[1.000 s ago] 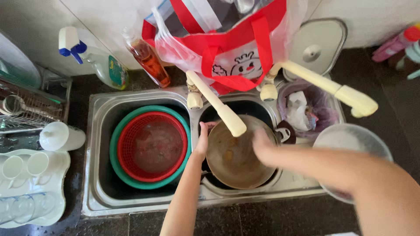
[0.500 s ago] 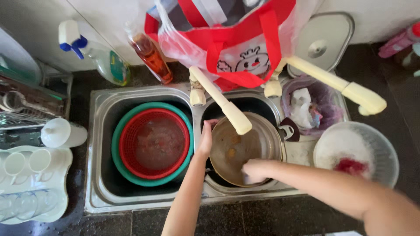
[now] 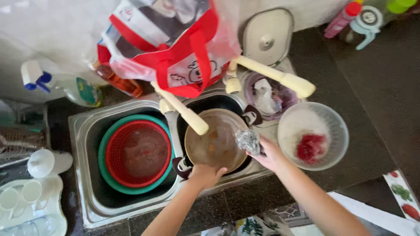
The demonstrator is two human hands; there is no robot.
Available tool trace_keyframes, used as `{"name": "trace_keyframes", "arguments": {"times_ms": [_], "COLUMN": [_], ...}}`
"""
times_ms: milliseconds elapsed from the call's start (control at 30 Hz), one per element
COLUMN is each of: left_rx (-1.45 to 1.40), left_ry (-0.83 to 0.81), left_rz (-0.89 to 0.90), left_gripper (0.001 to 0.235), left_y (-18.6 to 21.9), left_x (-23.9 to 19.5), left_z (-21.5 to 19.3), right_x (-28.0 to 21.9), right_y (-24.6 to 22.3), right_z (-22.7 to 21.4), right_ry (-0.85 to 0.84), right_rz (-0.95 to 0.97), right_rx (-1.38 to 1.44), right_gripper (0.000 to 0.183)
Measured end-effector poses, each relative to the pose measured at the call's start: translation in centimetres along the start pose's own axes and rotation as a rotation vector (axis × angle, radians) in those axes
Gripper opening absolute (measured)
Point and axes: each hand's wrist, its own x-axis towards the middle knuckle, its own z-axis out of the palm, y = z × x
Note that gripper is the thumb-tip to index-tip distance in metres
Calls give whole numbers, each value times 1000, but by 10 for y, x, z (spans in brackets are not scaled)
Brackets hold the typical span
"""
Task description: The person washes a gold-colored pot in a double-basin kitchen sink. They rinse the pot under running water, scrub the interior with a red sponge, and rinse again. The person then uses a steel wool pad to scrub the pot's interior and exterior before rinsing it thoroughly.
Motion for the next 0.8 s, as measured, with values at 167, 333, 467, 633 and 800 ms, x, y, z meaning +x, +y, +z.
{"name": "trace_keyframes", "arguments": {"times_ms": [167,333,467,633,800], "left_rx": [-195,-471,-302,-137,-133], "left_ry": [-185,16,-194,-246,-163], "left_rz": [11,90,-92,-76,-16], "left_gripper": [88,78,86,77,70], "left_y": [34,47,39,17,2], "left_x": [35,79,83,60,44], "left_z": [12,29,18,0,11], "right_x": [-31,-53,-62,-59,-22], "right_y": [-5,-1,-3,-10,-6], "right_z": [-13,-44,-52,-17,41], "right_ry": [-14,-2,153,161,-58], "right_rz": [-133,-222,-194,-219,-551], "right_rx": [156,252,231,-201,-1378], "right_gripper": [33,33,33,40,35]}}
